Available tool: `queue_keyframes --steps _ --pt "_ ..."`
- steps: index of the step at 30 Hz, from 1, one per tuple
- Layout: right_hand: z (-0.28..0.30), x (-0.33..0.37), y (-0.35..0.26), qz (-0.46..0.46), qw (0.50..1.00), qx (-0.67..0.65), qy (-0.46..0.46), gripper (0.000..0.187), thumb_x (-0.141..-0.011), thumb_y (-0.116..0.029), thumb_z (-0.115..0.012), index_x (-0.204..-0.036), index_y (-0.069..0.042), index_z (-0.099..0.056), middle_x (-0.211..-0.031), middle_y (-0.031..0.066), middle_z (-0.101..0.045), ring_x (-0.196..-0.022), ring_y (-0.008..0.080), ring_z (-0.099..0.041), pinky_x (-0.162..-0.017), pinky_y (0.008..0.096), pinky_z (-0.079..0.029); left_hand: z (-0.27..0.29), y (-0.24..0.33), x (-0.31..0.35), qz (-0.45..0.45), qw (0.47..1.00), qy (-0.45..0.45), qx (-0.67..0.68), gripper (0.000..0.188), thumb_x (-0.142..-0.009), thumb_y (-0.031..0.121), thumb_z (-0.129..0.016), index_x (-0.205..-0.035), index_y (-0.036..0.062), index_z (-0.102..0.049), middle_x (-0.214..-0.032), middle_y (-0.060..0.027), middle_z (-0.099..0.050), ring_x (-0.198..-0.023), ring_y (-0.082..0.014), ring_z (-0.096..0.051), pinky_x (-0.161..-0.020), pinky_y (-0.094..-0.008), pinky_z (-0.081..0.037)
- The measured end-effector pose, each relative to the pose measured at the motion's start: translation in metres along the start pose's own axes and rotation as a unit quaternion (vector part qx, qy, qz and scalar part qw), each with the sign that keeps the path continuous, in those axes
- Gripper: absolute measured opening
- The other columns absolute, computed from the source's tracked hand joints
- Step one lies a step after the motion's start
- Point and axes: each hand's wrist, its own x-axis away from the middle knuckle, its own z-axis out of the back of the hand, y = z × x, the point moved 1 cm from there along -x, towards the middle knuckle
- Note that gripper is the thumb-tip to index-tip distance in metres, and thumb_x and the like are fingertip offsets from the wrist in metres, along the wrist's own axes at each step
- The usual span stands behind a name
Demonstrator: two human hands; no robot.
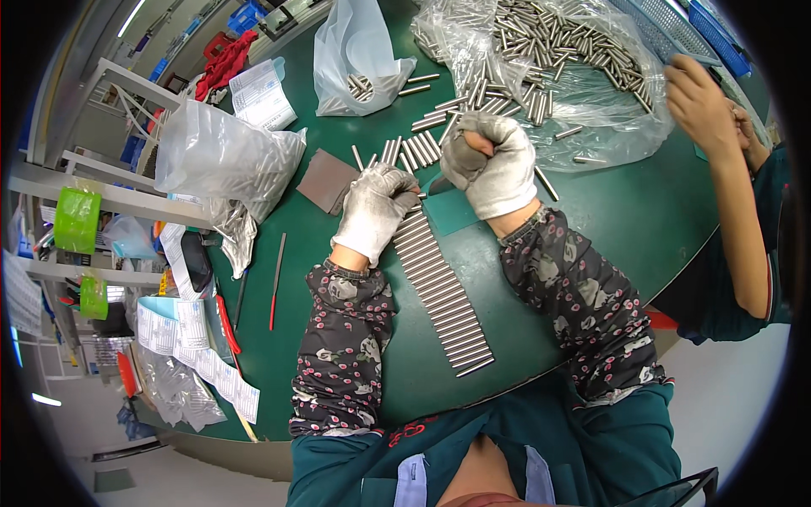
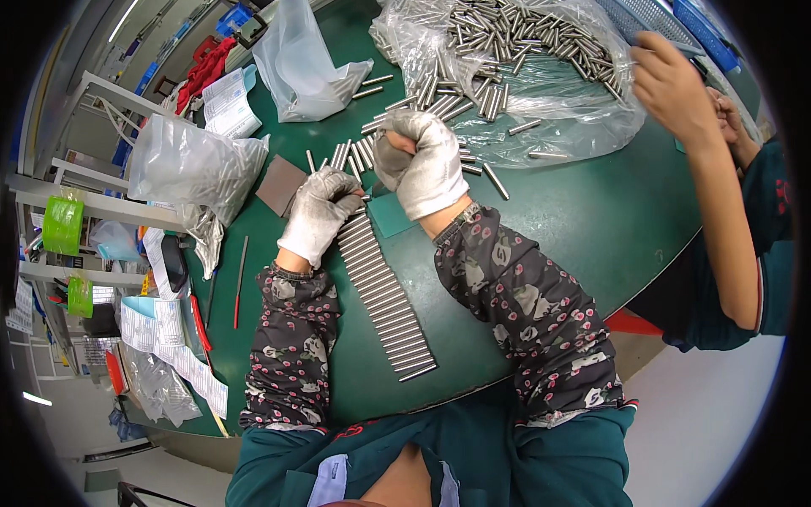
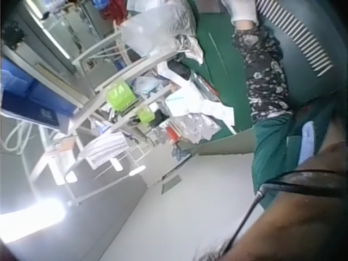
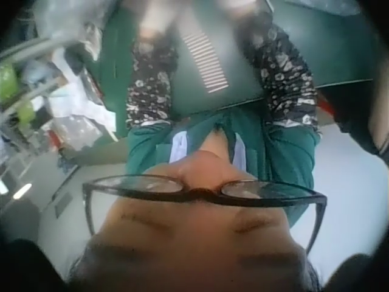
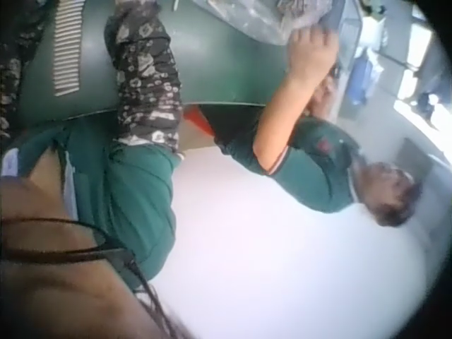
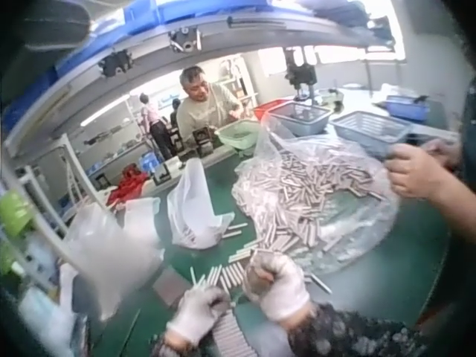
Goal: Picking up small metal pins and arranging them in a precise row on an assembly strip.
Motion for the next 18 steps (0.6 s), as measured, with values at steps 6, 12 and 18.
queue_keyframes --steps 6,12,18 --pt "-0.001 -0.002 0.004 0.014 0.999 -0.014 0.037 0.033 -0.082 -0.025 -0.040 -0.052 -0.015 -0.028 -0.045 -0.0025 -0.023 -0.038 0.0127 -0.022 -0.039 0.0262 -0.021 -0.001 -0.001 0.001 0.006 1.000 0.003 -0.008 0.013 -0.068 0.003 -0.066 -0.081 0.0030 -0.061 -0.079 -0.0090 -0.057 -0.077 -0.0238 -0.056 -0.071 -0.0316 -0.044" --pt "-0.002 -0.001 0.005 0.022 0.996 -0.014 0.091 0.033 -0.081 -0.025 -0.039 -0.052 -0.014 -0.028 -0.044 -0.0021 -0.023 -0.038 0.0134 -0.022 -0.038 0.0269 -0.022 -0.001 0.000 0.001 0.009 1.000 0.002 -0.003 0.013 -0.068 0.003 -0.066 -0.081 0.0029 -0.061 -0.079 -0.0093 -0.057 -0.077 -0.0243 -0.056 -0.071 -0.0317 -0.044" --pt "0.004 -0.003 0.004 0.020 1.000 -0.023 0.001 0.034 -0.083 -0.025 -0.039 -0.052 -0.015 -0.028 -0.044 -0.0023 -0.022 -0.038 0.0134 -0.022 -0.038 0.0272 -0.021 -0.001 0.000 0.001 0.014 1.000 0.002 -0.002 0.013 -0.068 0.003 -0.066 -0.080 0.0024 -0.061 -0.078 -0.0094 -0.057 -0.077 -0.0241 -0.056 -0.071 -0.0316 -0.044"
